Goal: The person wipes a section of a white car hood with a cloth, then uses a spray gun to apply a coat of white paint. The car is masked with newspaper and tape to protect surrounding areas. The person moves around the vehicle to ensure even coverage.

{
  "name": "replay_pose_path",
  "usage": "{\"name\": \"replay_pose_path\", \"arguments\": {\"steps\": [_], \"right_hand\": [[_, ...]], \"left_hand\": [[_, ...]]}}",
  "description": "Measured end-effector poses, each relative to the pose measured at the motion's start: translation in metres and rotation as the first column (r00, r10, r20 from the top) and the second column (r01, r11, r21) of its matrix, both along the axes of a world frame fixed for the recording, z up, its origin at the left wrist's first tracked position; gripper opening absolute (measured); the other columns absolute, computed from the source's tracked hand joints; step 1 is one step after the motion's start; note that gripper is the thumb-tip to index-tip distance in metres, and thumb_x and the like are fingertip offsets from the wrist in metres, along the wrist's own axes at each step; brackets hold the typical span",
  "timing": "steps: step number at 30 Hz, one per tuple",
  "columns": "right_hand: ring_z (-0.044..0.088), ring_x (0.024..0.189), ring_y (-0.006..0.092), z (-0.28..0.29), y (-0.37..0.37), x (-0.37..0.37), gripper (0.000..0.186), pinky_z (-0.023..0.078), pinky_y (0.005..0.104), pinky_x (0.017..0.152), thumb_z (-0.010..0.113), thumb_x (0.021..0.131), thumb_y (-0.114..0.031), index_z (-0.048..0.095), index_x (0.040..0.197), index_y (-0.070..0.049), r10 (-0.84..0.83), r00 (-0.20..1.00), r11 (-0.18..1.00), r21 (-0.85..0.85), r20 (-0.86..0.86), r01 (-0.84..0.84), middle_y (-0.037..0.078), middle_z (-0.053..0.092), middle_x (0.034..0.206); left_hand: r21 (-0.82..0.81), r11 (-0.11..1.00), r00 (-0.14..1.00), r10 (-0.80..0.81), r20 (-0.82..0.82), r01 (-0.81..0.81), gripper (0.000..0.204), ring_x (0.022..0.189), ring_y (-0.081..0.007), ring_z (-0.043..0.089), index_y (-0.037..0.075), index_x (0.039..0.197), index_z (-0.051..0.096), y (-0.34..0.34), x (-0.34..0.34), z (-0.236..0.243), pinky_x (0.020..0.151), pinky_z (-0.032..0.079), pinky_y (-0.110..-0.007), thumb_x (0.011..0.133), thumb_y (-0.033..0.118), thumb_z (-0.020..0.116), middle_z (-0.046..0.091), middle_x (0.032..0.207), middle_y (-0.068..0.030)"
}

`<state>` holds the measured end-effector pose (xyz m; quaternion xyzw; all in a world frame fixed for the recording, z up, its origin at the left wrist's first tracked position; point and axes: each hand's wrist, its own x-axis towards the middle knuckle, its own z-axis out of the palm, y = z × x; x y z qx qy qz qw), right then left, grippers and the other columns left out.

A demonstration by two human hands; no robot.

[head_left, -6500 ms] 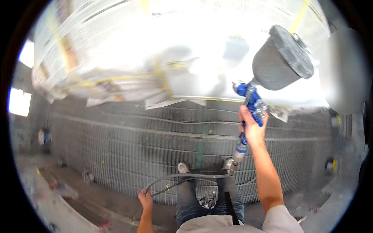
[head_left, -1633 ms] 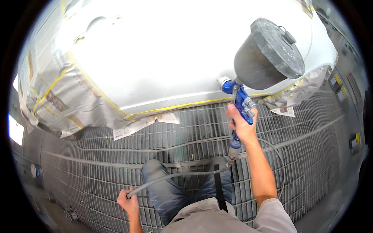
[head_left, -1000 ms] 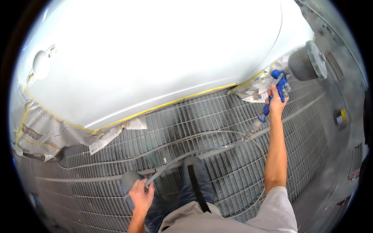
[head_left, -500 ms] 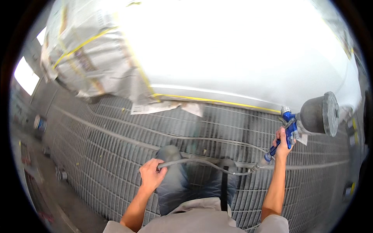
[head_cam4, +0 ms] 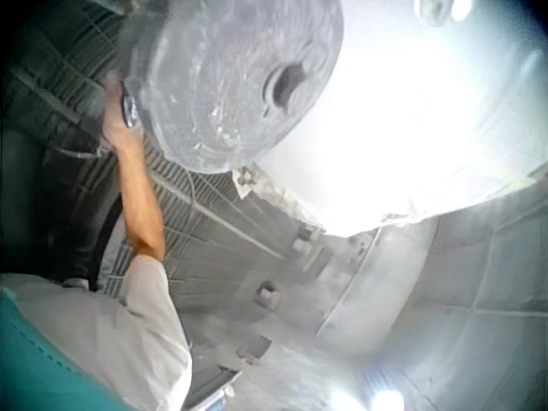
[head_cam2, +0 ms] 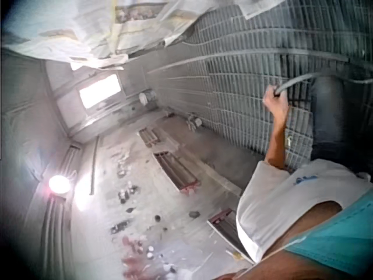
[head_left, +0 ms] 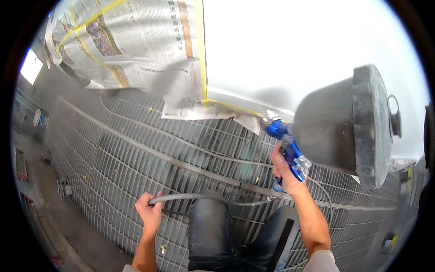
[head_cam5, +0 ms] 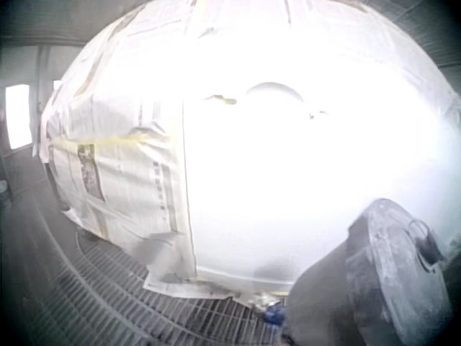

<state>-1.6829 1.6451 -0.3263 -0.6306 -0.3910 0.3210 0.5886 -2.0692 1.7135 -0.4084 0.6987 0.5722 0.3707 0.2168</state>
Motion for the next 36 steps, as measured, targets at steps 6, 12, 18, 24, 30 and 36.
{"name": "replay_pose_path", "arguments": {"steps": [6, 12, 18, 24, 30, 36], "right_hand": [[0.051, 0.056, 0.0068, -0.009, -0.007, 0.028, 0.014, 0.039, 0.023, 0.047, 0.073, 0.087, -0.013, 0.067, 0.094, -0.003, -0.179, 0.958, 0.984, -0.035, -0.223, 0.176, -0.001, 0.06, 0.073], [0.046, 0.061, 0.0079, -0.051, -0.086, 0.098, 0.026, 0.038, 0.0206, 0.042, 0.063, 0.093, -0.024, 0.054, 0.101, -0.001, -0.266, 0.953, 0.94, 0.181, -0.144, 0.29, 0.005, 0.05, 0.078], [0.045, 0.058, 0.0081, -0.087, -0.191, 0.185, 0.022, 0.037, 0.0214, 0.041, 0.062, 0.094, -0.02, 0.056, 0.101, 0.0, -0.558, 0.829, 0.79, 0.283, -0.038, 0.544, 0.005, 0.051, 0.076], [0.04, 0.057, 0.0073, -0.09, -0.3, 0.287, 0.025, 0.032, 0.0216, 0.042, 0.057, 0.098, -0.026, 0.059, 0.089, -0.004, -0.793, 0.609, 0.585, 0.305, 0.019, 0.752, 0.0, 0.045, 0.071], [0.049, 0.058, 0.0082, -0.098, -0.369, 0.371, 0.017, 0.035, 0.0235, 0.041, 0.063, 0.094, -0.02, 0.061, 0.086, -0.005, -0.966, 0.259, 0.246, 0.374, 0.015, 0.894, 0.001, 0.055, 0.071], [0.052, 0.059, 0.0083, -0.132, -0.348, 0.353, 0.019, 0.038, 0.0234, 0.044, 0.07, 0.09, -0.023, 0.063, 0.083, -0.007, -0.989, 0.138, 0.146, 0.171, 0.057, 0.974, 0.002, 0.06, 0.073]], "left_hand": [[-0.054, 0.997, 0.998, -0.059, -0.019, 0.058, 0.038, 0.05, -0.0103, 0.032, 0.003, 0.061, 0.044, 0.008, 0.046, 0.01, 0.046, 0.028, -0.028, 0.077, 0.006, 0.079, 0.038, 0.053, -0.0034], [0.097, 0.97, 0.975, -0.218, -0.043, 0.221, 0.037, 0.048, -0.0144, 0.034, 0.004, 0.06, 0.046, 0.005, 0.12, -0.028, 0.046, 0.029, -0.03, 0.074, 0.005, 0.08, 0.039, 0.054, -0.0048], [0.206, 0.866, 0.89, -0.438, -0.124, 0.455, 0.029, 0.047, -0.02, 0.043, 0.003, 0.062, 0.052, -0.043, 0.217, -0.046, 0.044, 0.031, -0.032, 0.068, 0.001, 0.08, 0.048, 0.057, -0.0079], [0.12, 0.746, 0.756, -0.65, -0.082, 0.655, 0.014, 0.048, -0.0191, 0.05, 0.003, 0.074, 0.064, -0.096, 0.283, -0.047, 0.045, 0.039, -0.031, 0.067, 0.002, 0.077, 0.053, 0.062, -0.0072], [0.033, 0.599, 0.596, -0.788, -0.154, 0.8, 0.029, 0.058, -0.0256, 0.059, 0.006, 0.097, 0.069, -0.13, 0.312, -0.039, 0.051, 0.047, -0.035, 0.071, 0.011, 0.079, 0.061, 0.075, -0.008], [0.117, 0.701, 0.709, -0.679, -0.188, 0.703, 0.025, 0.061, -0.0226, 0.061, 0.009, 0.094, 0.068, -0.122, 0.292, -0.04, 0.051, 0.047, -0.035, 0.072, 0.012, 0.078, 0.06, 0.073, -0.0043]]}}
